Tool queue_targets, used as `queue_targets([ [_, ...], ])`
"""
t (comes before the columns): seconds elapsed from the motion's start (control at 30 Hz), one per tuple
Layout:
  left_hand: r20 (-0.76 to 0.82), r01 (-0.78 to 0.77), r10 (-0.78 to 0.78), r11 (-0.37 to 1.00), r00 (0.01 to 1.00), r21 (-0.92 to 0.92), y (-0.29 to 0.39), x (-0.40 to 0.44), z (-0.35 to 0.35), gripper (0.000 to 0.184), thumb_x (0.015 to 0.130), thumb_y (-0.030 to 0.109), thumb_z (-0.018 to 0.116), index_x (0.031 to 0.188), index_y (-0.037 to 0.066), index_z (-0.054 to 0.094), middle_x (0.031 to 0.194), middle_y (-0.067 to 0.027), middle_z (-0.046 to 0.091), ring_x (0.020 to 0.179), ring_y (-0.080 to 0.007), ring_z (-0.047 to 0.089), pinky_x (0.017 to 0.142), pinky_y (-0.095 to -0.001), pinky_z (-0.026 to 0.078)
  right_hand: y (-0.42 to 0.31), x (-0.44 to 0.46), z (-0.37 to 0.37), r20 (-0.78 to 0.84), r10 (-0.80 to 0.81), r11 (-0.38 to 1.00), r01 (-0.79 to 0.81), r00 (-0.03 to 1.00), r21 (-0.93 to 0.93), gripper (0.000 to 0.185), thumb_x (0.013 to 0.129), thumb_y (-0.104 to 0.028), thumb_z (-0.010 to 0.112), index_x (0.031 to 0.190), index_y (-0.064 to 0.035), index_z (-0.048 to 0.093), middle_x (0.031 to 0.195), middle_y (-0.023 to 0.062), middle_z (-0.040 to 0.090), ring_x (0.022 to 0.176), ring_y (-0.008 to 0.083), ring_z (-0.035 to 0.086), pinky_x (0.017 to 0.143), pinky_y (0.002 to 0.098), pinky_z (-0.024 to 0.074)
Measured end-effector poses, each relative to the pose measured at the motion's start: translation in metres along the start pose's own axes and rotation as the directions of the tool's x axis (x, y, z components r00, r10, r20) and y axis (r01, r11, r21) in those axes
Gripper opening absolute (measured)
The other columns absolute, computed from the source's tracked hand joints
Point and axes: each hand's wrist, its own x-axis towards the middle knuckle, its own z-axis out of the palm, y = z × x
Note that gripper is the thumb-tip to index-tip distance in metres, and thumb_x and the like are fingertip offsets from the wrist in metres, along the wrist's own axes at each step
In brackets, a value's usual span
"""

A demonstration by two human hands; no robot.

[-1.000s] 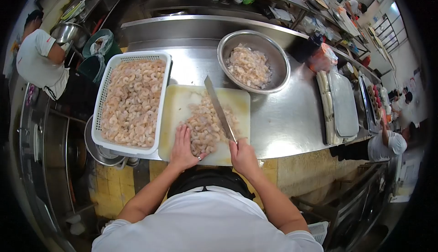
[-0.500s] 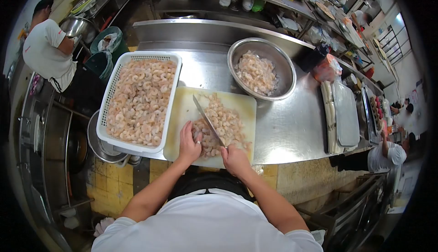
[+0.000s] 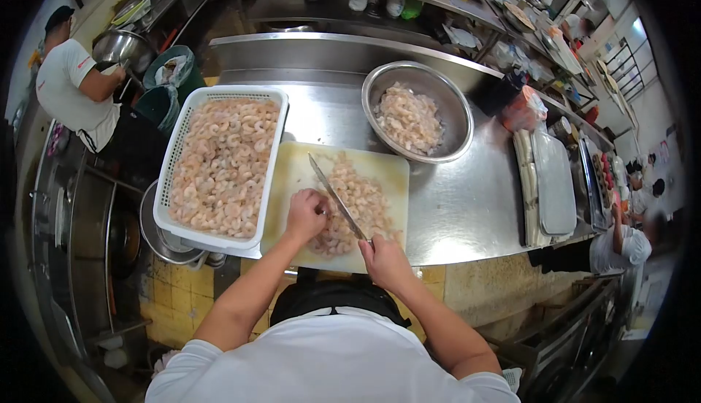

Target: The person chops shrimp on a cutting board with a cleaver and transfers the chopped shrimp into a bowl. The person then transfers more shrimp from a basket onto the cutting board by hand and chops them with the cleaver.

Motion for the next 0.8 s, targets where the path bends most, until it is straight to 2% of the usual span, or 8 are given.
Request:
queue_targets([
  [0.1, -0.148, 0.157, -0.194, 0.96, 0.97, -0.23, 0.01, 0.013, -0.011, 0.028, 0.079, 0.009, 0.074, 0.107, 0.004, 0.073, 0.109, -0.0151, 0.067, 0.112, -0.0405, 0.062, 0.097, -0.0489, 0.051, 0.001, -0.01, -0.011, -0.01, -0.016, 1.0, 0.016, 1.0, -0.011, 0.039, 0.107, -0.03, 0.063, 0.087, 0.0041, 0.063, 0.075, 0.0308, 0.065, 0.074, 0.0516, 0.066, 0.066, 0.056, 0.05],
  [0.2, -0.234, 0.109, -0.151, 0.977, 0.96, -0.184, 0.008, 0.023, -0.011, 0.022, 0.08, 0.007, 0.072, 0.101, 0.002, 0.071, 0.102, -0.0161, 0.067, 0.107, -0.0412, 0.064, 0.094, -0.0468, 0.054, 0.001, -0.02, -0.016, -0.015, -0.014, 0.999, 0.014, 1.0, 0.028, 0.032, 0.107, -0.026, 0.064, 0.095, 0.0038, 0.065, 0.074, 0.0298, 0.066, 0.072, 0.0511, 0.067, 0.064, 0.0548, 0.0506],
  [0.3, 0.092, 0.175, -0.164, 0.976, 0.982, -0.13, 0.006, 0.029, -0.018, 0.024, 0.083, 0.01, 0.073, 0.105, 0.001, 0.073, 0.103, -0.0173, 0.068, 0.106, -0.0394, 0.066, 0.093, -0.0456, 0.056, -0.003, -0.023, -0.022, 0.015, 0.022, 0.998, -0.023, 1.0, 0.054, 0.033, 0.108, -0.028, 0.061, 0.098, 0.0032, 0.063, 0.076, 0.0317, 0.067, 0.075, 0.055, 0.066, 0.068, 0.0609, 0.0504],
  [0.4, 0.134, 0.242, -0.222, 0.957, 0.966, -0.162, 0.015, 0.026, -0.024, 0.024, 0.084, 0.012, 0.074, 0.106, 0.002, 0.076, 0.107, -0.0172, 0.07, 0.105, -0.0388, 0.067, 0.094, -0.0457, 0.056, 0.0, -0.022, -0.021, 0.01, 0.028, 0.998, -0.028, 1.0, 0.055, 0.029, 0.108, -0.026, 0.061, 0.101, 0.0028, 0.062, 0.076, 0.0314, 0.067, 0.076, 0.0548, 0.066, 0.068, 0.061, 0.0504],
  [0.5, 0.016, 0.039, -0.036, 0.982, 0.999, -0.187, 0.014, 0.014, -0.025, 0.02, 0.084, 0.013, 0.076, 0.102, 0.003, 0.078, 0.106, -0.016, 0.072, 0.102, -0.0371, 0.068, 0.092, -0.0451, 0.057, 0.003, -0.021, -0.018, -0.033, -0.032, 0.997, 0.034, 0.999, 0.062, 0.027, 0.107, -0.024, 0.061, 0.102, 0.0024, 0.062, 0.078, 0.0315, 0.067, 0.076, 0.0547, 0.066, 0.068, 0.0609, 0.0508],
  [0.6, -0.062, -0.137, 0.129, 0.982, 0.99, -0.13, 0.008, 0.009, -0.021, 0.016, 0.084, 0.013, 0.082, 0.097, 0.005, 0.08, 0.102, -0.014, 0.073, 0.094, -0.0346, 0.072, 0.085, -0.0419, 0.06, 0.004, -0.016, -0.013, -0.026, -0.061, 0.997, 0.062, 0.998, 0.035, 0.026, 0.107, -0.023, 0.062, 0.102, 0.0026, 0.061, 0.079, 0.0319, 0.068, 0.076, 0.0545, 0.066, 0.068, 0.0605, 0.0515],
  [0.8, -0.108, -0.215, 0.2, 0.965, 0.974, -0.149, 0.007, 0.006, -0.016, 0.012, 0.079, 0.007, 0.083, 0.089, 0.006, 0.077, 0.097, -0.0115, 0.072, 0.09, -0.0314, 0.071, 0.078, -0.0408, 0.061, -0.004, -0.017, -0.014, -0.015, -0.079, 0.996, 0.078, 0.997, -0.041, 0.024, 0.106, -0.021, 0.061, 0.103, 0.0024, 0.061, 0.077, 0.0295, 0.068, 0.073, 0.0527, 0.067, 0.066, 0.0593, 0.0529],
])
